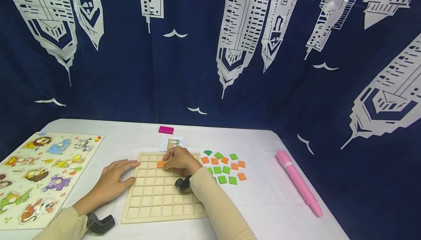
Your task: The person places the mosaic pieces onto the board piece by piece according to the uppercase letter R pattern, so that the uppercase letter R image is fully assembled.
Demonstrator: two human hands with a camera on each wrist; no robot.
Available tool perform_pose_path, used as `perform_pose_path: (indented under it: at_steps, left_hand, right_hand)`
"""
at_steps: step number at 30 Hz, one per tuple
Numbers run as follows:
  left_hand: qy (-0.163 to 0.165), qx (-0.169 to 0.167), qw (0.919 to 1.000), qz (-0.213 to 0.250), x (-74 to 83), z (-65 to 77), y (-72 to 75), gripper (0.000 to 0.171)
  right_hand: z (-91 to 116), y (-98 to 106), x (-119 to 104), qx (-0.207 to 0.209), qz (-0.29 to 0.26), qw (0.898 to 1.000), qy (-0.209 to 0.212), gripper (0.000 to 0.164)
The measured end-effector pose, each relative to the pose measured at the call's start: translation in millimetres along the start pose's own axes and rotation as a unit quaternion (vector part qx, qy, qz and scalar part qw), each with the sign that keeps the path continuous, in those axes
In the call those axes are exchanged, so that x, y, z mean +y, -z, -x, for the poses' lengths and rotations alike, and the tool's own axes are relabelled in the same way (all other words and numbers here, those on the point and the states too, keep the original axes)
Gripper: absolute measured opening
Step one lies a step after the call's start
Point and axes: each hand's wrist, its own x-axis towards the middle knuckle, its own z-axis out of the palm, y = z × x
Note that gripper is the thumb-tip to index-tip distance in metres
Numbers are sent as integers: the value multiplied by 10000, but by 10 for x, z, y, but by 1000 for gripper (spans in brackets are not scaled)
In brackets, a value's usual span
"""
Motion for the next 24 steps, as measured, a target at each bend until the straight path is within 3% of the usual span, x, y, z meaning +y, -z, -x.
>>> perform_pose_path:
  at_steps: [4,10,15,24]
  left_hand:
    - [-6,9,10000,1,2,7,-2,48]
    - [16,-42,10000,2,10,-3,-6,48]
    - [34,-42,10000,-22,0,-5,-5,48]
    - [72,-71,9999,23,-2,-5,-6,48]
  right_hand:
    - [70,70,77,-278,-710,9970,166,23]
    - [280,234,209,-608,-1682,9833,348,32]
    - [478,395,347,-522,-1997,9775,430,36]
    - [861,683,660,-62,-2014,9791,280,42]
